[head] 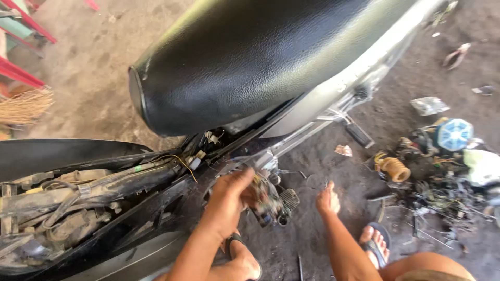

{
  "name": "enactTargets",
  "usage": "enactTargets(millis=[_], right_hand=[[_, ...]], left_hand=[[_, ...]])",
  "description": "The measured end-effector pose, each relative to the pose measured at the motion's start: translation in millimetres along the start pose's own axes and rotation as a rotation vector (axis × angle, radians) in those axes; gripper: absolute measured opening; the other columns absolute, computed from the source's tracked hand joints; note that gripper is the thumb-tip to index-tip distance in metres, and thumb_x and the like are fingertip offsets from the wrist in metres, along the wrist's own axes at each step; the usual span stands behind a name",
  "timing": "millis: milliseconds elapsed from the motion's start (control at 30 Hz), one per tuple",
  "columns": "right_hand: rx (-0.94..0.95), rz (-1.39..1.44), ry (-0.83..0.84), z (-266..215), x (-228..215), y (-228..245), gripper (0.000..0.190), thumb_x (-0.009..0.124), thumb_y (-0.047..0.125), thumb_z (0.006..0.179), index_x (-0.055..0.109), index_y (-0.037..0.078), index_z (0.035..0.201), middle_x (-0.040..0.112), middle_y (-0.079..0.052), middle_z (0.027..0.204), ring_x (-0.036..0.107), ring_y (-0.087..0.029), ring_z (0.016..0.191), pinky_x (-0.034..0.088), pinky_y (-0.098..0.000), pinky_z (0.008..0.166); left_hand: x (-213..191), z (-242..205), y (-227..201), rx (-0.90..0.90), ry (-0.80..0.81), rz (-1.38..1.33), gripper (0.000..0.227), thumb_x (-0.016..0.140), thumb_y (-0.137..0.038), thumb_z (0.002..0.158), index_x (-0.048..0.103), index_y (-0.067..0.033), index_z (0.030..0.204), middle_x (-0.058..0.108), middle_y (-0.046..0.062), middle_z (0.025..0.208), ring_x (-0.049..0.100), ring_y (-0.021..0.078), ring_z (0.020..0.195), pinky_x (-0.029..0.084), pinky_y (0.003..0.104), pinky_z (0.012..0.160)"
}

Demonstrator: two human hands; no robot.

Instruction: The person works on the exposed wiring harness beneath the seat of a motorcycle. They use a soldering iron to heat and connect wires, then use pliers to strip and adjust the wire ends. The person briefly stands to retrieve a tool before returning to the wiring task.

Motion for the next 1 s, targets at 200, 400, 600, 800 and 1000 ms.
enactTargets(millis=[200,400,600,800,1000], right_hand=[[0.048,0.411,0.137,-23.7,-73.1,33.4,0.03,0.057,0.028,0.091,0.075,0.004,0.091,0.076,-0.019,0.067,0.079,-0.027,0.063,0.063,-0.0391,0.072],[0.042,0.827,0.452,-24.5,-155.8,77.5,0.021,0.059,0.018,0.095,0.071,0.001,0.09,0.08,-0.019,0.083,0.077,-0.027,0.062,0.058,-0.0387,0.051],[-0.119,0.43,0.697,-63.9,-238.1,122.1,0.031,0.077,0.023,0.091,0.077,-0.007,0.098,0.063,-0.009,0.061,0.052,-0.018,0.043,0.038,-0.0341,0.039],[-0.106,0.905,0.759,-155.9,-356.7,202.9,0.035,0.069,0.035,0.094,0.069,0.002,0.104,0.071,-0.004,0.074,0.05,-0.01,0.051,0.04,-0.0292,0.046],[-0.331,1.228,0.711,-205.7,-385.7,235.1,0.034,0.059,0.036,0.1,0.063,0.003,0.11,0.069,-0.013,0.072,0.059,-0.019,0.051,0.048,-0.0331,0.045]], left_hand=[[-29.2,0.7,-29.2,0.249,-0.005,-0.209,0.038,0.067,-0.033,0.1,0.073,0.0036,0.108,0.073,0.008,0.088,0.066,0.0157,0.074,0.053,0.032,0.072],[-47.3,4.4,-32.8,0.273,0.013,-0.387,0.031,0.065,-0.03,0.101,0.075,-0.0004,0.105,0.07,0.006,0.08,0.066,0.0146,0.07,0.051,0.028,0.064],[-47.3,1.0,-37.6,0.244,-0.027,-0.501,0.022,0.064,-0.027,0.1,0.071,-0.007,0.096,0.073,0.003,0.078,0.066,0.013,0.063,0.048,0.024,0.052],[-42.4,4.1,-44.8,0.302,0.047,-0.486,0.022,0.068,-0.031,0.1,0.068,-0.0116,0.089,0.071,0.003,0.076,0.066,0.0123,0.063,0.048,0.024,0.053],[-36.2,-25.8,-65.1,0.517,-0.104,0.171,0.03,0.069,-0.03,0.094,0.077,-0.0064,0.11,0.075,0.001,0.092,0.067,0.0069,0.077,0.051,0.024,0.061]])
Point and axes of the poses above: each hand's wrist, its own z-axis towards the middle knuckle, its own x-axis out of the palm, y = z × x, the point moved 7 cm from there along z, towards the middle knuckle
